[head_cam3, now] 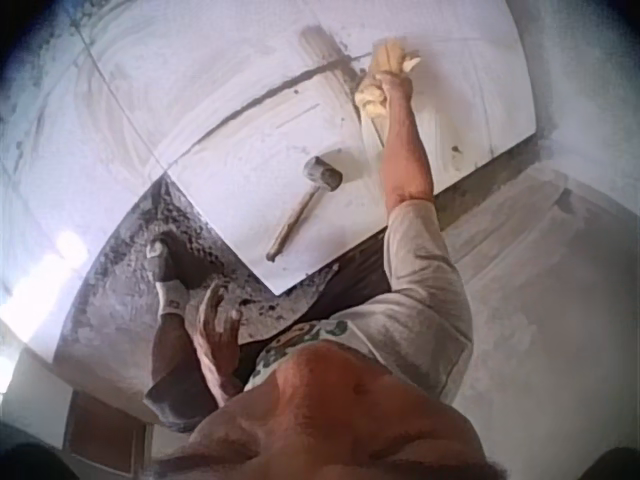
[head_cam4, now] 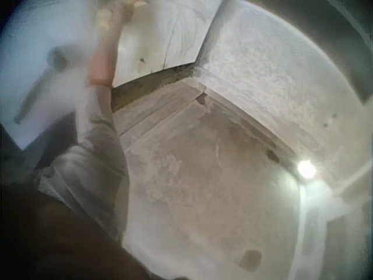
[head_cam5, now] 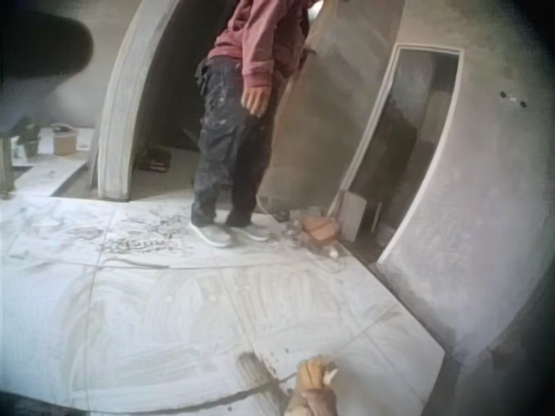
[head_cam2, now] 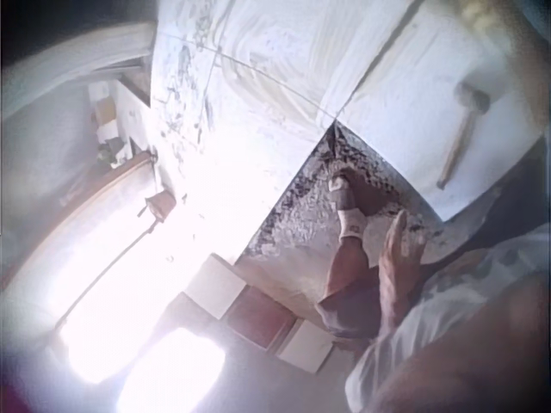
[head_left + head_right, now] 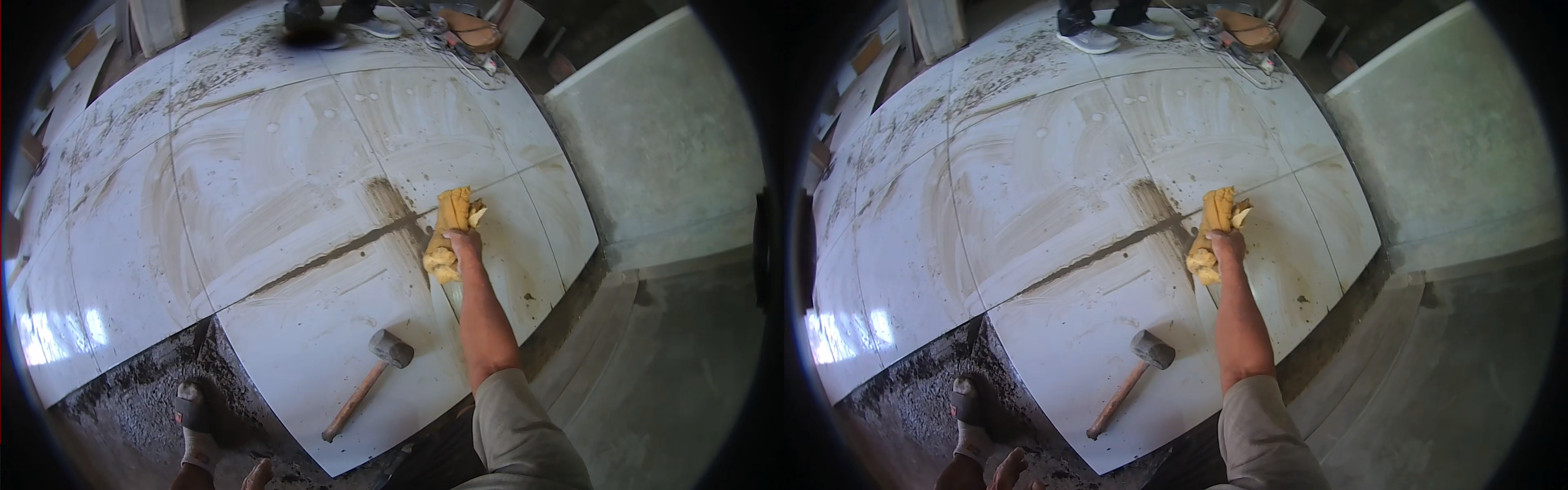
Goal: The person applies mortar to the floor using a trowel, lays a tile onto the surface, taps it with a rubber mallet, and wipes the tiles clean with a sponge.
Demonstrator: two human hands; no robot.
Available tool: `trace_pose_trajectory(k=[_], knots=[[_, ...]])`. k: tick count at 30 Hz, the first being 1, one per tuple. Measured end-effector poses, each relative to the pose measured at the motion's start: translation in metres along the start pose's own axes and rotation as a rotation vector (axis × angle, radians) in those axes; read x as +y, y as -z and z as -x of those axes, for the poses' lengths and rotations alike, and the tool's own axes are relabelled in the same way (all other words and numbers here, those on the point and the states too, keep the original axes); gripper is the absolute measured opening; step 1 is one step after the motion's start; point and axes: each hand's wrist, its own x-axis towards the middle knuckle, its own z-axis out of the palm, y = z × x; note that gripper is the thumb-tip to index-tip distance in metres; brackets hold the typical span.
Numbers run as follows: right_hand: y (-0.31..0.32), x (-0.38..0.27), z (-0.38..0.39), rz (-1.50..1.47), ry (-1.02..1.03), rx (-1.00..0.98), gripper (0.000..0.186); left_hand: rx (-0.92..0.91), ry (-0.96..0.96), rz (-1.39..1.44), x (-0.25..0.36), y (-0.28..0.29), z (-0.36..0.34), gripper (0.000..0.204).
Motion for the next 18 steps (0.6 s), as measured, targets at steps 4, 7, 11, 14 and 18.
trace_pose_trajectory(k=[4,7,11,14,18], knots=[[0.002,-0.03,-0.008,-0.212,0.008,-0.213,0.048,-0.014,0.1,0.005,-0.012,0.004,0.004,0.056],[0.005,-0.045,-0.009,-0.141,0.049,-0.305,0.044,-0.005,0.109,0.049,-0.02,0.005,0.004,0.057],[-0.001,-0.058,-0.003,-0.044,0.096,-0.442,0.049,0.028,0.085,0.055,-0.031,0.005,0.003,0.058],[-0.011,-0.066,0.004,0.072,0.149,-0.489,0.05,0.029,0.103,0.044,-0.037,0.006,0.004,0.059],[-0.026,-0.076,0.017,0.186,0.234,-0.537,0.054,0.03,0.133,0.021,-0.036,0.008,0.007,0.059]])
